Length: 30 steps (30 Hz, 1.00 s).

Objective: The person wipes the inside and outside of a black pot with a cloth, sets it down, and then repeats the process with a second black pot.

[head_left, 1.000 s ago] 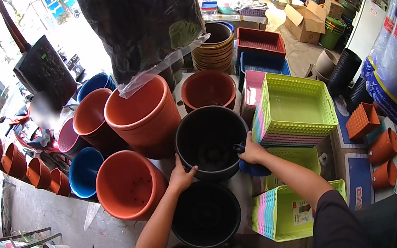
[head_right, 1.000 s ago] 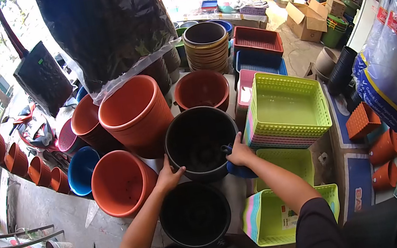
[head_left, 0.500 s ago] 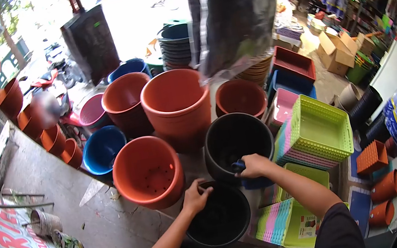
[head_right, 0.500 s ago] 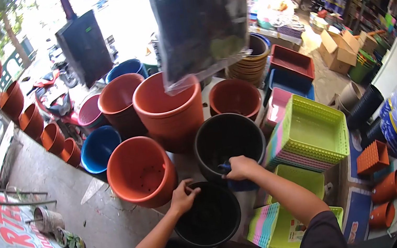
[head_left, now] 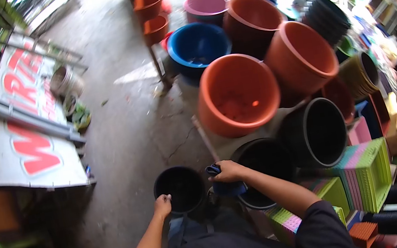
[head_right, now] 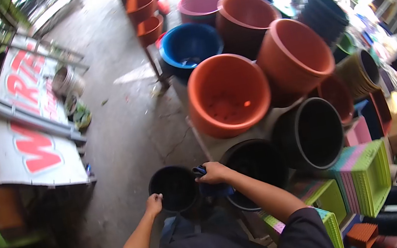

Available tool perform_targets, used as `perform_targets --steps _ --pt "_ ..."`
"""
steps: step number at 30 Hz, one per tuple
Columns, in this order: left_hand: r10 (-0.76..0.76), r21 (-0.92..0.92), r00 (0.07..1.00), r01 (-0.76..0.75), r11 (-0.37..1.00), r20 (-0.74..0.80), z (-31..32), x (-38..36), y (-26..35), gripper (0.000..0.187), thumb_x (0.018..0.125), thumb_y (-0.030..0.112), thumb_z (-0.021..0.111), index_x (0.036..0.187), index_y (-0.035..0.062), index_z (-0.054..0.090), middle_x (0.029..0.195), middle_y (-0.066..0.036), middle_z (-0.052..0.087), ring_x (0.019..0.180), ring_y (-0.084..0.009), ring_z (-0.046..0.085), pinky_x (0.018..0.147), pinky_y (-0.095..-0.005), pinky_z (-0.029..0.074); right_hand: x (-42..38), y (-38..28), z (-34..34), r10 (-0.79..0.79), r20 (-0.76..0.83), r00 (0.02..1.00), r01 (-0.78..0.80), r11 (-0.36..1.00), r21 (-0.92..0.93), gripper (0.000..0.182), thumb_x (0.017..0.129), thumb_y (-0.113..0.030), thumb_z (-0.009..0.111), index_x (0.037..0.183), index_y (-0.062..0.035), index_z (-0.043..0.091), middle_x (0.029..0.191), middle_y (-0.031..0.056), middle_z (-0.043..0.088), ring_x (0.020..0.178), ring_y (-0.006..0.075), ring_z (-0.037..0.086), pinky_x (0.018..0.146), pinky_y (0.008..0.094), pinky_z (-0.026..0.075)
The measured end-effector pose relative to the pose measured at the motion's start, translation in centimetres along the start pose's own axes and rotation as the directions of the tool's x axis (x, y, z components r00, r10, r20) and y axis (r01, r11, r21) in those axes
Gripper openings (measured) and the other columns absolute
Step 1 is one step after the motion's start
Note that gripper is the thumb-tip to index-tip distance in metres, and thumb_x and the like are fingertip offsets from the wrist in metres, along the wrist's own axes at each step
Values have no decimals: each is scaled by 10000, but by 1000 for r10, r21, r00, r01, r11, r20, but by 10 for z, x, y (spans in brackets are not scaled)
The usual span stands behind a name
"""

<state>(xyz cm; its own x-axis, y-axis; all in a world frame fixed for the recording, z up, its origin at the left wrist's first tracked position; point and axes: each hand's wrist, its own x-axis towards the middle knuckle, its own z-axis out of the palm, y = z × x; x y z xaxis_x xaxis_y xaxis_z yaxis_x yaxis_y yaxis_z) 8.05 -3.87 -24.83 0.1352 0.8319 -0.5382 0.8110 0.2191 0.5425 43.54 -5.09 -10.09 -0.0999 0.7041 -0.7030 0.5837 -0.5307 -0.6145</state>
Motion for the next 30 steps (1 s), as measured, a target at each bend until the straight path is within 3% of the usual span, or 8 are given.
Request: perform_targets --steps 2,4,12,15,17,19,22,30 --pt "-89 -2 995 89 996 -32 -2 0 -44 285 913 314 609 901 35 668 884 -198 682 859 -329 665 771 -417 502 26 -8 40 -14 -9 1000 14 999 -47 570 748 -436 749 1148 -41 649 1121 210 661 1070 337 628 917 399 481" --pt "-121 -199 987 98 975 -105 0 -6 -76 225 897 231 630 1025 46 649 918 -161 678 884 -309 651 804 -403 501 46 -7 82 119 -50 992 -121 992 -29 565 768 -396 732 1185 -34 615 1157 207 644 1097 346 613 942 394 474" --pt "-194 -166 981 187 968 -27 13 25 -148 385 847 110 671 1205 56 541 1004 -130 605 927 -270 604 862 -380 485 119 58 212 311 -157 937 -319 948 -26 580 769 -305 712 1252 -18 566 1216 238 609 1166 370 569 973 421 463" --pt "-190 -115 981 194 974 40 21 47 -169 448 854 121 677 1261 63 495 1068 -140 594 920 -256 610 859 -372 494 152 93 249 474 -117 873 -449 873 189 655 771 -296 711 1323 -11 500 1305 248 551 1231 375 523 1016 422 431" --pt "-203 -95 976 210 973 78 24 68 -168 491 859 123 680 1296 65 466 1105 -147 587 905 -245 615 849 -363 503 181 118 275 686 -292 667 -508 705 495 549 769 -217 711 1228 34 544 1226 237 595 1168 366 571 997 415 441" --pt "-234 -241 964 258 936 126 32 77 -172 500 834 118 709 1269 54 470 1063 -140 571 906 -243 615 815 -354 506 196 127 289 722 -297 625 -527 671 522 559 773 -214 710 1239 38 531 1219 238 597 1166 371 570 1002 417 436" --pt "-158 -213 986 165 963 50 42 84 -180 526 810 71 728 1263 44 463 1044 -133 567 854 -229 620 779 -338 511 211 133 299 732 -326 598 -541 669 510 582 778 -203 708 1264 41 502 1215 239 598 1160 380 570 1006 422 431" --pt "-163 -229 984 176 957 76 34 89 -190 510 792 49 743 1224 46 471 980 -120 577 733 -219 618 749 -342 512 218 163 322 701 -410 583 -544 712 445 590 779 -207 701 1278 31 497 1231 237 591 1172 375 565 1008 428 434"
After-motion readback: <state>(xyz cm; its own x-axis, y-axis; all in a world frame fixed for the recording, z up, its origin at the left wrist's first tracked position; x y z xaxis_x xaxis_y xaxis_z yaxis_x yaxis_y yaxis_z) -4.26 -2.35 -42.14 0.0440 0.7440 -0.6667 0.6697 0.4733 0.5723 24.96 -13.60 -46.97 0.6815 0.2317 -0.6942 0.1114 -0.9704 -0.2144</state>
